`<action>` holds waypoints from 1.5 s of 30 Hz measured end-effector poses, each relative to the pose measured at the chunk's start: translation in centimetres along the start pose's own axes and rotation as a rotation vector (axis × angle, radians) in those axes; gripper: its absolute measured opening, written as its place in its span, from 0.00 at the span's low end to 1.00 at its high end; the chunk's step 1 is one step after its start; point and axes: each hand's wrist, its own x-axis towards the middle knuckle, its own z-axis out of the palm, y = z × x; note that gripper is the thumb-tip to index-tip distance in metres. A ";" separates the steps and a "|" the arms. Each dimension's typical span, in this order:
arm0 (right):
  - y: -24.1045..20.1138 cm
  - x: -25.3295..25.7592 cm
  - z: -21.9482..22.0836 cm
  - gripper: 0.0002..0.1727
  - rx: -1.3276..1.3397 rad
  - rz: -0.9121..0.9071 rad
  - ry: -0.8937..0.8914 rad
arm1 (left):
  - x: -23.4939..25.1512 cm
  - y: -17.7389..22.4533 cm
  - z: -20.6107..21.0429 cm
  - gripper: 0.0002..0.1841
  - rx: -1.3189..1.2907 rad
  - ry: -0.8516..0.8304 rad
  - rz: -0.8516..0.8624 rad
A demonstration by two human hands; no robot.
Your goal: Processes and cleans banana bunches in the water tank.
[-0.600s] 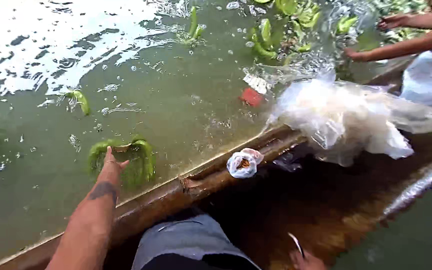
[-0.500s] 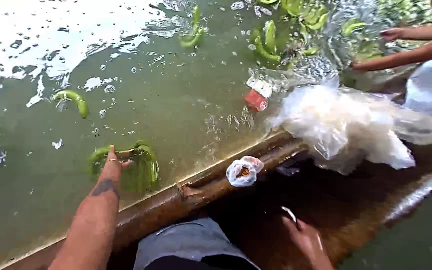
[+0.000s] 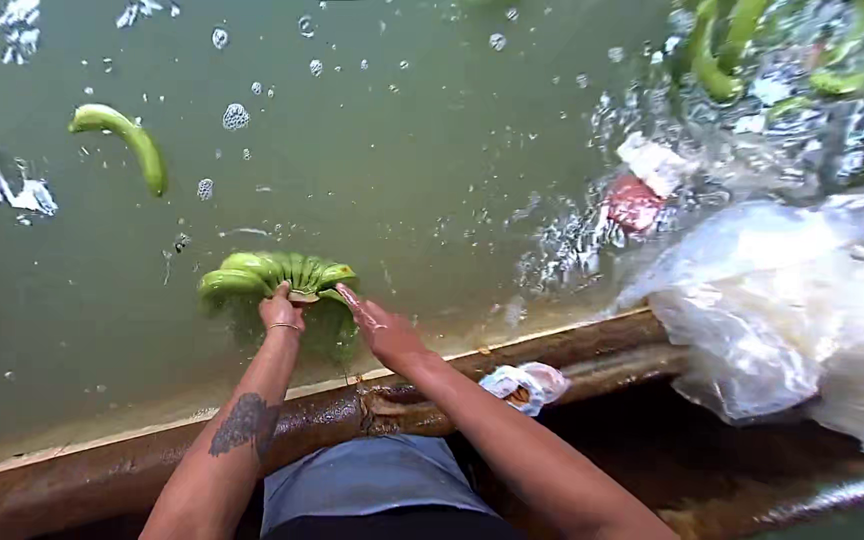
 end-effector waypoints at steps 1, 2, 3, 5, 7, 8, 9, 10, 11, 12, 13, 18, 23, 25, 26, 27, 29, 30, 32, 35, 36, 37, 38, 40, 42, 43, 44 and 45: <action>-0.6 0.6 0.5 0.32 -0.033 0.003 -0.012 | -0.6 0.0 0.3 0.21 -0.018 0.001 0.029; -0.9 1.0 0.8 0.34 -0.067 0.004 -0.011 | -1.0 -0.1 0.6 0.20 -0.028 -0.001 0.051; -1.2 1.2 0.8 0.35 -0.095 0.014 -0.020 | -1.4 -0.1 0.8 0.20 -0.024 -0.008 0.066; -1.5 1.3 0.5 0.38 -0.128 0.048 -0.059 | -2.0 -0.3 1.0 0.20 -0.005 -0.027 0.086; -1.5 1.1 0.3 0.39 -0.131 0.077 -0.067 | -2.6 -0.5 1.1 0.20 0.001 -0.043 0.106; -1.3 1.0 0.5 0.39 -0.132 0.090 -0.066 | -2.8 -0.6 1.2 0.19 -0.005 -0.052 0.117; -1.0 1.0 0.8 0.40 -0.137 0.105 -0.068 | -3.1 -0.7 1.3 0.19 -0.011 -0.066 0.127; -0.9 1.2 1.0 0.41 -0.140 0.129 -0.081 | -3.2 -0.9 1.4 0.19 -0.011 -0.082 0.135; -1.0 1.4 0.9 0.41 -0.146 0.157 -0.109 | -3.3 -1.3 1.3 0.19 -0.001 -0.108 0.141; -1.4 1.5 0.4 0.40 -0.156 0.177 -0.141 | -3.2 -2.0 1.1 0.20 0.013 -0.132 0.146; -2.2 1.4 -0.8 0.39 -0.176 0.185 -0.177 | -3.0 -2.8 0.9 0.20 0.024 -0.151 0.146; -5.6 -5.8 -9.0 0.32 -0.134 -0.109 0.044 | -0.5 -2.6 -3.0 0.21 -0.021 -0.419 0.085; 5.2 -1.2 -6.8 0.21 0.586 0.324 0.133 | 0.8 -3.1 -7.0 0.17 0.075 -0.470 -0.064; 7.8 2.8 -2.5 0.24 0.944 0.577 0.079 | 0.8 -4.2 -7.2 0.19 0.076 -0.401 -0.070; 8.6 4.4 -0.3 0.21 1.093 0.659 0.073 | 0.7 -4.7 -7.1 0.21 0.074 -0.370 -0.061; 9.2 5.7 1.9 0.18 1.208 0.712 0.074 | 0.6 -5.1 -6.8 0.23 0.077 -0.337 -0.049; 9.8 7.2 4.6 0.19 1.361 0.787 0.098 | 0.4 -5.5 -5.7 0.25 0.101 -0.274 -0.014; 9.7 7.3 5.1 0.19 1.407 0.805 0.120 | 0.4 -5.7 -4.9 0.26 0.117 -0.240 0.007; 9.1 6.3 4.7 0.19 1.450 0.813 0.236 | 0.5 -6.0 -2.9 0.28 0.171 -0.192 0.030; 7.4 2.5 1.7 0.17 1.402 0.701 0.459 | 1.3 -5.9 0.8 0.30 0.278 -0.148 0.047; 7.5 1.0 0.2 0.16 1.334 0.643 0.513 | 1.4 -5.7 1.9 0.29 0.304 -0.136 0.039; 8.3 -0.3 -1.4 0.17 1.245 0.591 0.563 | 1.5 -5.3 2.6 0.28 0.324 -0.132 0.020; 9.8 -1.4 -3.1 0.18 1.146 0.569 0.620 | 1.5 -4.9 2.9 0.26 0.333 -0.135 -0.003; 13.6 -2.9 -6.2 0.21 0.939 0.573 0.718 | 1.9 -3.9 1.7 0.22 0.300 -0.208 -0.052; 16.5 -4.0 -8.4 0.30 0.746 0.538 0.782 | 2.9 -3.1 -1.5 0.19 0.215 -0.362 -0.097; 17.0 -4.2 -8.9 0.33 0.669 0.514 0.786 | 3.5 -2.9 -3.5 0.16 0.170 -0.428 -0.114; 16.7 -4.1 -8.9 0.33 0.619 0.496 0.764 | 4.1 -2.9 -5.6 0.14 0.116 -0.484 -0.129; 15.8 -3.6 -8.5 0.30 0.599 0.483 0.705 | 4.6 -3.1 -7.6 0.13 0.049 -0.526 -0.147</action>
